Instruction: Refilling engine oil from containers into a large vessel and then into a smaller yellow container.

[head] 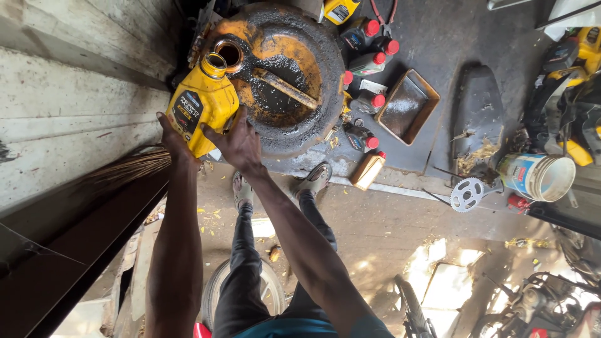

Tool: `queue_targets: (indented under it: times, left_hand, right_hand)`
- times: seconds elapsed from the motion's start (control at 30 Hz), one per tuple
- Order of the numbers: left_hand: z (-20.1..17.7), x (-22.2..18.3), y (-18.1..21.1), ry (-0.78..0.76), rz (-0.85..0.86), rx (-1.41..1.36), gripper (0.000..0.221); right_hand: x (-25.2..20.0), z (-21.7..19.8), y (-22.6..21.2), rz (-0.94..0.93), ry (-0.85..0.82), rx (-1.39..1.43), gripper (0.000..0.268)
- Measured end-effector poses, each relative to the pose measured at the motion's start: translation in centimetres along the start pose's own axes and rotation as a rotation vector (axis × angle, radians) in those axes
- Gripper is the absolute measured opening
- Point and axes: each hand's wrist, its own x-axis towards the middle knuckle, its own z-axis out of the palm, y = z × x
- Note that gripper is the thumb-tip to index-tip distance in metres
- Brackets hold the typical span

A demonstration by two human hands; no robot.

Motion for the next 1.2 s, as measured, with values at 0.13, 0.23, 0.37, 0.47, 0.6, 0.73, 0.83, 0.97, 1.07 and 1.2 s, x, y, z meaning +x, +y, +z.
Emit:
queue_targets:
  times: [0.13,0.23,0.37,0.47,0.6,0.73,0.83,0.97,1.07,1.2]
  left_hand:
    - [0.3,-1.3,0.5,0.017,0.018,0.048,0.075]
    - [-0.3,-0.8,0.3,-0.005,0.053,0.042,0.073]
    - [0.1,-1.5,0.6,0.017,0.050,0.047,0.071]
    - [0.4,-2.5,1.0,0.062,0.052,0.093,0.069]
    - [0.6,-3.3,1.4,0.115,0.055,0.128,0.067]
    - [0.3,-4.0,1.5,0.137,0.069,0.156,0.066]
    - [0.0,-4.3,1.5,0.119,0.078,0.142,0.066]
    - [-0.5,-4.7,1.3,0.069,0.097,0.078,0.066]
    - [0.0,-6.0,1.9,0.091,0.088,0.081,0.065]
    - [0.1,-6.7,2.2,0.121,0.075,0.100,0.064]
  right_hand:
    - [0.5,-0.4,0.1,0.000,-0.003,0.067,0.082]
    - [1.2,0.0,0.8,0.041,-0.023,0.062,0.081]
    - [1.4,-0.4,0.7,0.071,-0.030,0.039,0.082]
    - [1.4,-0.8,0.3,0.118,-0.069,0.052,0.084]
    - [1.2,-0.6,0.8,0.082,-0.074,0.092,0.088]
    - [1.3,-0.2,1.4,0.057,-0.084,0.097,0.093]
    - [1.1,-0.4,1.1,0.098,-0.119,0.107,0.096]
    - [0.6,-0.9,0.4,0.114,-0.162,0.160,0.092]
    - [0.0,-1.7,-0.7,0.155,-0.189,0.181,0.089]
    - [0.3,-0.9,1.1,0.078,-0.162,0.141,0.086]
